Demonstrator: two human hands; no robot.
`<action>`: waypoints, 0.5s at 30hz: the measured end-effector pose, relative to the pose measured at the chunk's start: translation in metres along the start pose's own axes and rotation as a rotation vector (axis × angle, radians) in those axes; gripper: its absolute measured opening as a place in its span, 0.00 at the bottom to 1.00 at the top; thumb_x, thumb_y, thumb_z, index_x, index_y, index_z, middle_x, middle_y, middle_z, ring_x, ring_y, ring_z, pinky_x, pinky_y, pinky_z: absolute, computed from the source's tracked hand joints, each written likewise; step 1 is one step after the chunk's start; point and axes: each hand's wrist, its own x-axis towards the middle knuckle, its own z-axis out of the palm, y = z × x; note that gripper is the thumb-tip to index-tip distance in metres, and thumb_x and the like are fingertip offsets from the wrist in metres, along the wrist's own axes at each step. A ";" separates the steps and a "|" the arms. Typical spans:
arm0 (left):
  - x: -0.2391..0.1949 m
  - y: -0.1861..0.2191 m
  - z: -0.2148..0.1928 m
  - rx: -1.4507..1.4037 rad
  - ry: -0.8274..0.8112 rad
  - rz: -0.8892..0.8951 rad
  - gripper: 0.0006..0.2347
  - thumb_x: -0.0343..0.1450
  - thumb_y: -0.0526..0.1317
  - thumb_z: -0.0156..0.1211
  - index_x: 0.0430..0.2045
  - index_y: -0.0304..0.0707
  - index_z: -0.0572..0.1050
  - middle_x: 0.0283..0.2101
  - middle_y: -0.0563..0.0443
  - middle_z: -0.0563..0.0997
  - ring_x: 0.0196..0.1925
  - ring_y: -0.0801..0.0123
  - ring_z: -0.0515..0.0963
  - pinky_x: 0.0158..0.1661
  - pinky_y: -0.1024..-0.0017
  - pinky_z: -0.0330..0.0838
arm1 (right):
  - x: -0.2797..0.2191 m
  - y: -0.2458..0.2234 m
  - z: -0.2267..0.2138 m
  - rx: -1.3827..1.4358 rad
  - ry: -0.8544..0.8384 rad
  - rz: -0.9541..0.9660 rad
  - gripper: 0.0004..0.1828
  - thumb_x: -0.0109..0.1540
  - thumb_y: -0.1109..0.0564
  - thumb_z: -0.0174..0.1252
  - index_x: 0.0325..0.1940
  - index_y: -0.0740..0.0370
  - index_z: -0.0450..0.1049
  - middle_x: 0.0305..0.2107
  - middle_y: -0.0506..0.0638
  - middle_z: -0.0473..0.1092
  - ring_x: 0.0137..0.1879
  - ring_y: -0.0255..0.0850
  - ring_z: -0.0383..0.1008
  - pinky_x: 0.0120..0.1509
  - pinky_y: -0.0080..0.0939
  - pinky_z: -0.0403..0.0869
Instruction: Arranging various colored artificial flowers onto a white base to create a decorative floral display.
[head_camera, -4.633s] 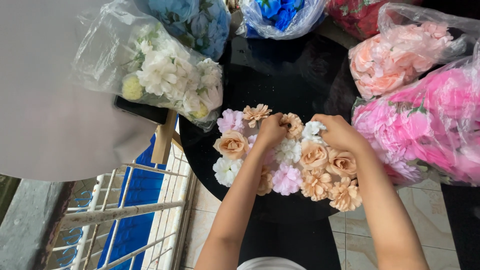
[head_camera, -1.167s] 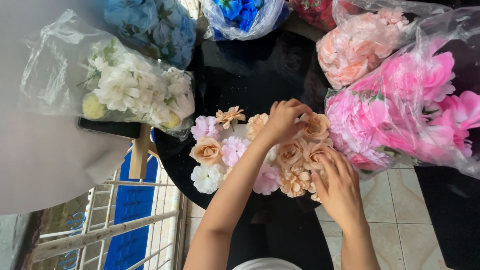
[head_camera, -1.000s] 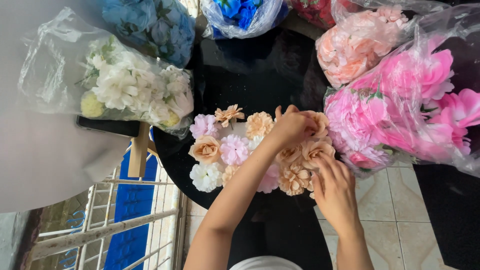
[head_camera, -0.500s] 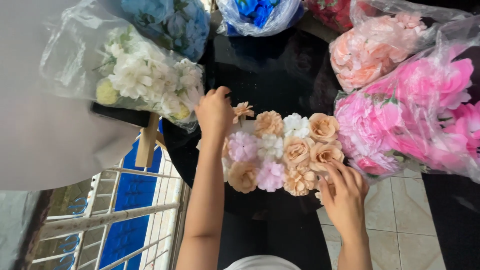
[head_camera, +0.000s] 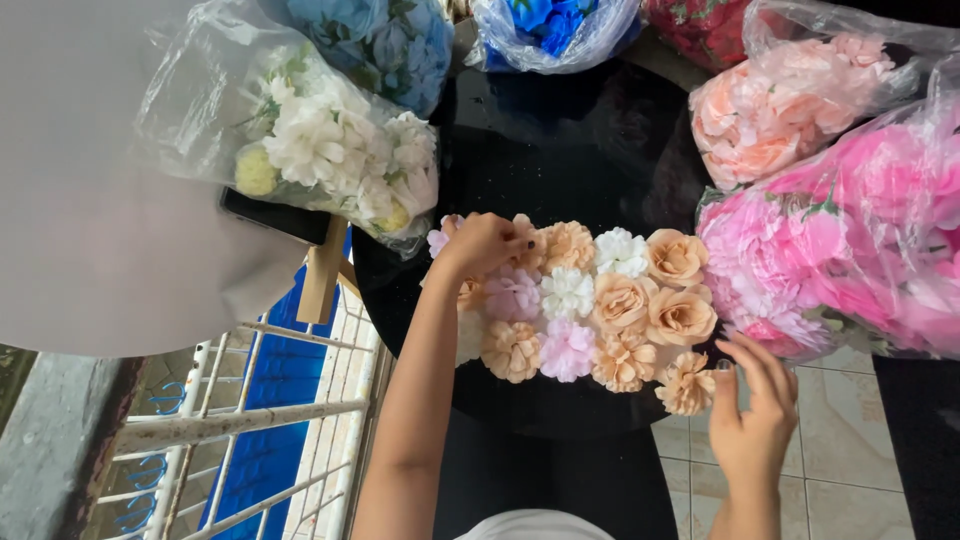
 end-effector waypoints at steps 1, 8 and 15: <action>0.001 -0.003 0.000 -0.002 0.000 0.002 0.19 0.76 0.51 0.54 0.12 0.52 0.77 0.20 0.67 0.83 0.33 0.77 0.79 0.58 0.56 0.47 | 0.000 0.001 -0.003 -0.002 0.000 -0.001 0.14 0.68 0.68 0.55 0.57 0.65 0.77 0.58 0.57 0.73 0.66 0.53 0.71 0.75 0.54 0.65; 0.004 -0.028 0.001 -0.343 0.199 -0.001 0.09 0.65 0.38 0.66 0.22 0.49 0.69 0.27 0.61 0.74 0.32 0.72 0.71 0.41 0.68 0.57 | -0.002 0.005 -0.017 -0.017 -0.055 0.067 0.13 0.70 0.67 0.53 0.56 0.64 0.77 0.56 0.54 0.75 0.64 0.50 0.72 0.73 0.48 0.66; 0.014 -0.035 0.008 -0.125 0.114 -0.072 0.14 0.66 0.46 0.61 0.46 0.51 0.77 0.45 0.55 0.81 0.52 0.56 0.76 0.52 0.52 0.52 | 0.026 -0.001 -0.033 0.103 -0.670 0.591 0.34 0.61 0.51 0.57 0.73 0.46 0.64 0.67 0.46 0.67 0.70 0.42 0.67 0.66 0.51 0.69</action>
